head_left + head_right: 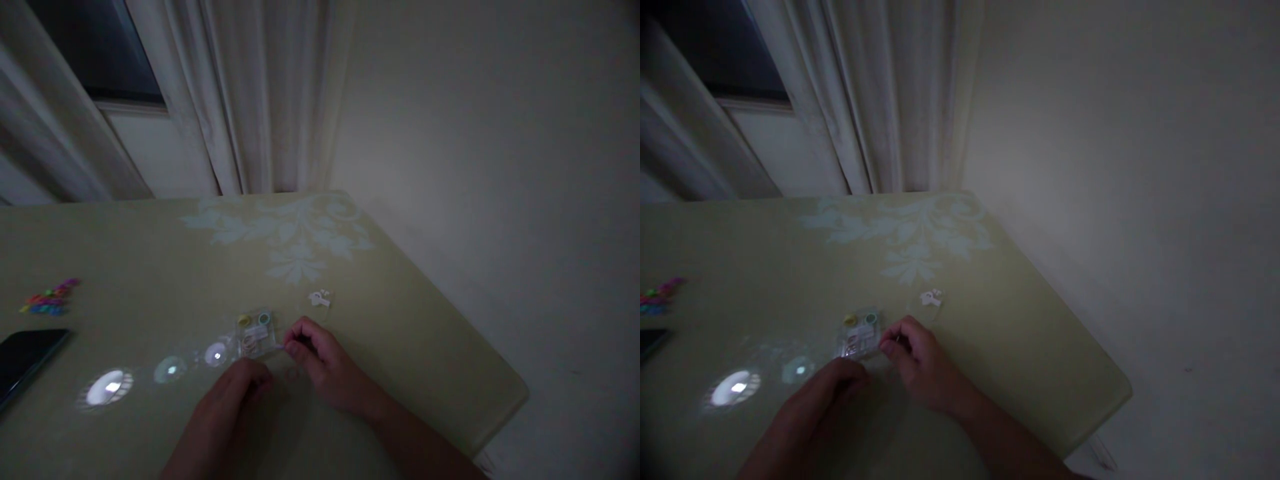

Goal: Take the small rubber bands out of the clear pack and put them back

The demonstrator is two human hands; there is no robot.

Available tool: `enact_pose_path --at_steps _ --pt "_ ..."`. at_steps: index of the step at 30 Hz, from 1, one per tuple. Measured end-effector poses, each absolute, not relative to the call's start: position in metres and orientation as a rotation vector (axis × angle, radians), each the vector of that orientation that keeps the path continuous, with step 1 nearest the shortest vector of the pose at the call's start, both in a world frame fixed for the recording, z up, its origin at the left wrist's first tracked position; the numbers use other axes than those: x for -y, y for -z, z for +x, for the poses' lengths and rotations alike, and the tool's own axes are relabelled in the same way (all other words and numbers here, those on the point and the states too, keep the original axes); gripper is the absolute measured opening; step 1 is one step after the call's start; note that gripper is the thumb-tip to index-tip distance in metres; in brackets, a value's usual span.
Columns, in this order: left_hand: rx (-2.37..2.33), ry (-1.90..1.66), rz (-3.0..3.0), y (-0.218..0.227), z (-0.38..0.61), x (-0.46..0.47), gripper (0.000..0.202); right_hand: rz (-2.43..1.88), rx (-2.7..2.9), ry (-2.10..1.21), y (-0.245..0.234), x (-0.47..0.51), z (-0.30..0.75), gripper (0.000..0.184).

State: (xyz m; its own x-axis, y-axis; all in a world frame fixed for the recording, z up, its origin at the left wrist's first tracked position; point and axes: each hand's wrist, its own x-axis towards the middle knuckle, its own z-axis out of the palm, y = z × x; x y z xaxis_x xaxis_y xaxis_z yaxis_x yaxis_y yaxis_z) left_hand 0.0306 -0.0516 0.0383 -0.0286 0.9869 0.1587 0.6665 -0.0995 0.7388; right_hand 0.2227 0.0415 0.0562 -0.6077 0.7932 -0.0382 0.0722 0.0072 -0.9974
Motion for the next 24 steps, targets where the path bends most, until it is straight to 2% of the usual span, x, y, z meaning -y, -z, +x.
enact_pose_path --at_steps 5,14,24 --pt "-1.763 -1.060 1.683 -0.040 0.025 0.053 0.021 -0.861 1.763 -1.672 -0.059 -0.039 0.222 0.022" --pt "-1.693 -1.270 2.030 -0.044 0.014 0.053 0.016 -0.883 1.886 -1.523 -0.060 -0.037 0.219 0.013" --pt "-1.728 -1.256 2.057 -0.046 0.015 0.052 0.016 -0.822 1.904 -1.529 -0.061 -0.037 0.220 0.006"
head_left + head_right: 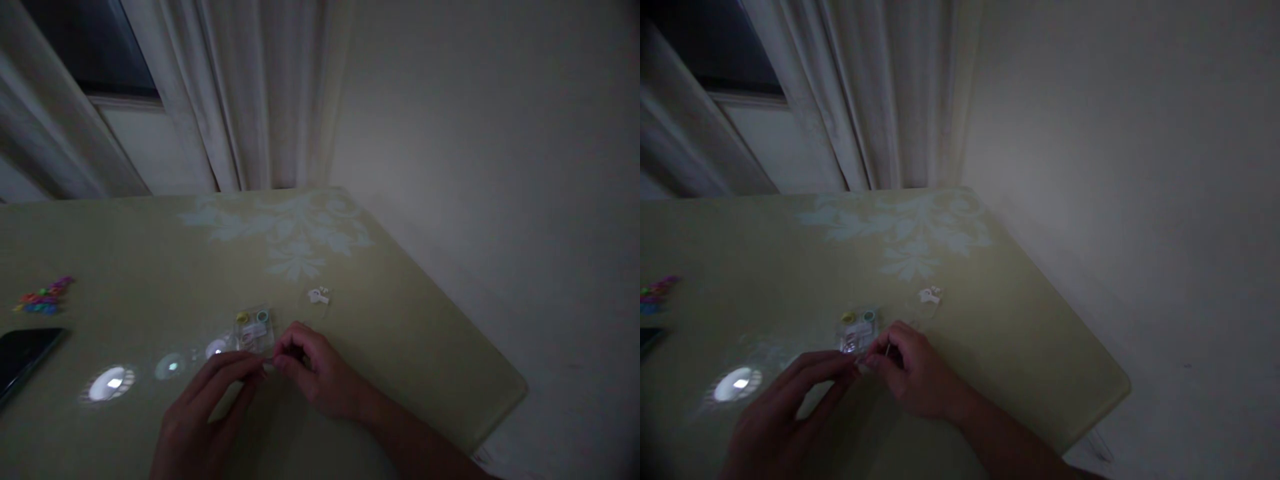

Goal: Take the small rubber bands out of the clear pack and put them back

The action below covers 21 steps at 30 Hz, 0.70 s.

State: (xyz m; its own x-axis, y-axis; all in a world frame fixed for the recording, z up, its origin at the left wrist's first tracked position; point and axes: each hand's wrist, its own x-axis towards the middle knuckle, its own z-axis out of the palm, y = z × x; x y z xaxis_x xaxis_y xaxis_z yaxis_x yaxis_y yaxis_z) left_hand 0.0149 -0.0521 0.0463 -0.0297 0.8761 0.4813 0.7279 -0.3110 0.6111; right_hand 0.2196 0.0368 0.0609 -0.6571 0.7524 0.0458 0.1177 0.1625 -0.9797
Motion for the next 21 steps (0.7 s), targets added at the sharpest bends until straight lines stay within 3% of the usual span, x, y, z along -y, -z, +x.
enact_pose_path --at_steps 9,15,21 --pt "-1.704 -1.212 2.012 -0.045 0.016 0.052 0.014 -0.827 1.949 -1.533 -0.062 -0.035 0.219 0.010" --pt "-1.653 -1.197 1.679 -0.045 0.021 0.052 0.015 -0.963 2.216 -1.209 -0.073 -0.049 0.235 0.005" --pt "-1.568 -1.189 1.592 -0.052 0.026 0.048 0.015 -1.032 2.521 -1.089 -0.070 -0.050 0.240 0.010"
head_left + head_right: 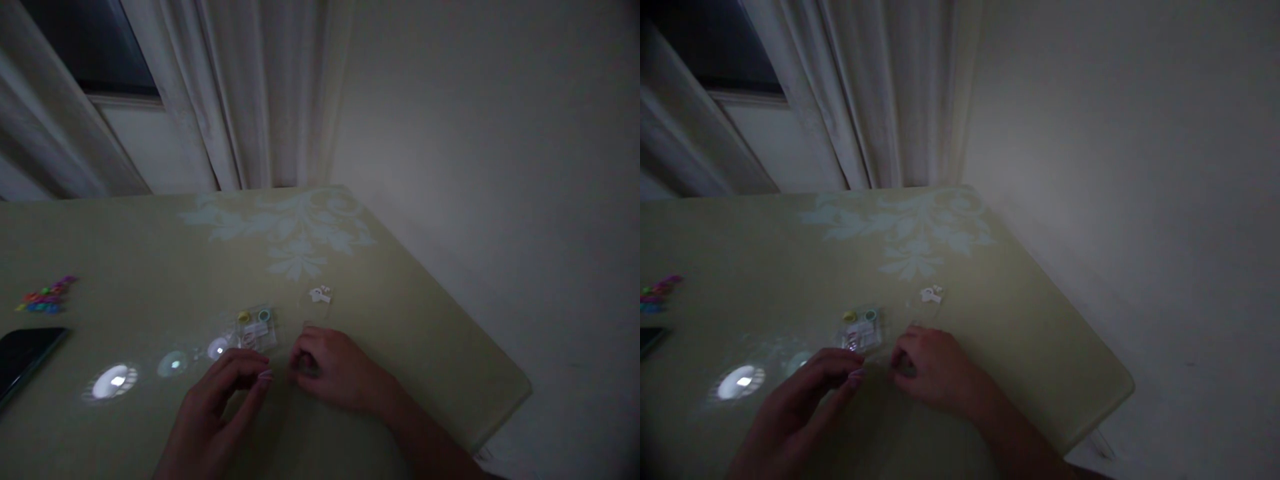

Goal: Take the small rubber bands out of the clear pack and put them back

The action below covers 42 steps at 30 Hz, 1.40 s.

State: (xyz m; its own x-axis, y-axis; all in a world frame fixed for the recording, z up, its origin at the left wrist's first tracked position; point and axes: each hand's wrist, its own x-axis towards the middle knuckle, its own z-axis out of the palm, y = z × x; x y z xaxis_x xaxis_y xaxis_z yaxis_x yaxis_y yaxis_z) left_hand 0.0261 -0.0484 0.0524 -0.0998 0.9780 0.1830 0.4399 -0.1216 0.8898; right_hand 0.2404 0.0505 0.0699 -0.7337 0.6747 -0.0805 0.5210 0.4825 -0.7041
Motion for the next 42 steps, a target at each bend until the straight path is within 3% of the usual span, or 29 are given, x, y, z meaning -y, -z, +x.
enact_pose_path --at_steps 20,30,42 --pt "-1.551 -1.234 1.403 -0.052 0.027 0.047 0.023 -0.964 2.805 -0.740 -0.060 -0.045 0.238 0.005" --pt "-1.527 -1.293 1.438 -0.054 0.025 0.045 0.025 -0.696 2.341 -1.391 -0.083 -0.038 0.234 0.003" --pt "-1.446 -1.195 1.476 -0.051 0.030 0.051 0.010 -0.695 2.129 -1.406 -0.073 -0.035 0.229 0.003"
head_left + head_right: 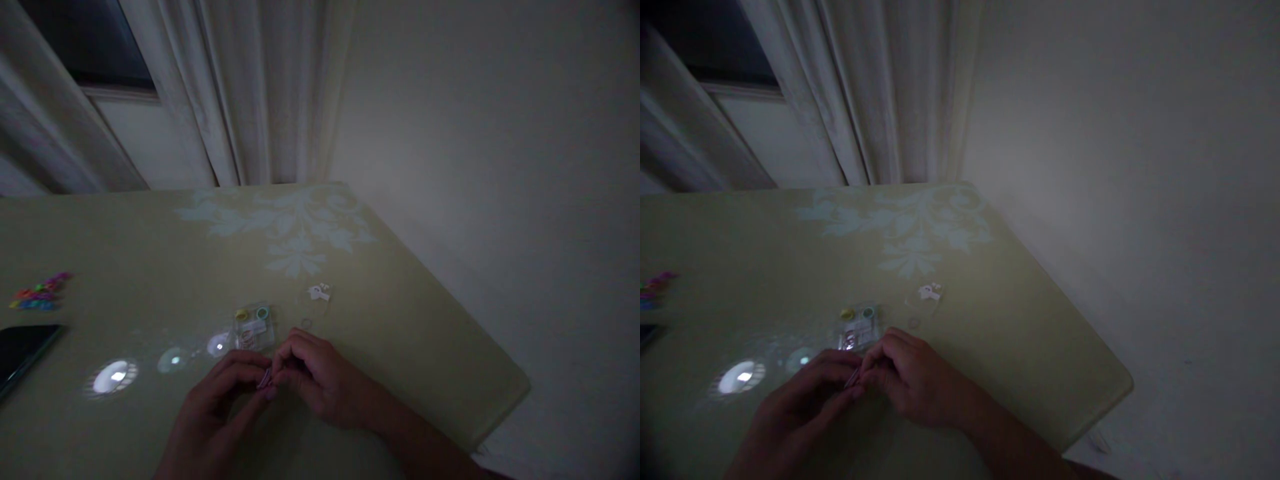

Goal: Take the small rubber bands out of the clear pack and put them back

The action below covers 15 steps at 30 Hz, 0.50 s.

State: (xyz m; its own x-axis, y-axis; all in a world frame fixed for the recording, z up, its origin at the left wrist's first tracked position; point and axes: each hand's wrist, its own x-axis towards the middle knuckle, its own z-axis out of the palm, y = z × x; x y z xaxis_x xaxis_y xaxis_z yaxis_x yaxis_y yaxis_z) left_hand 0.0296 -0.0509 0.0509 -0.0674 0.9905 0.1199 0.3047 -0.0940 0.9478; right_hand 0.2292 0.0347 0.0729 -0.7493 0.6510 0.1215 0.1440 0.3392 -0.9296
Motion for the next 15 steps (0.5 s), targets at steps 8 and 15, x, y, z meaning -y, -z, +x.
enact_pose_path --at_steps 8,15 --pt "-1.616 -1.172 1.801 -0.048 0.031 0.053 0.008 -1.215 2.144 -0.731 -0.057 -0.059 0.238 0.007" --pt "-1.612 -1.179 1.843 -0.050 0.027 0.054 0.009 -1.395 2.357 -0.564 -0.049 -0.058 0.236 0.008"
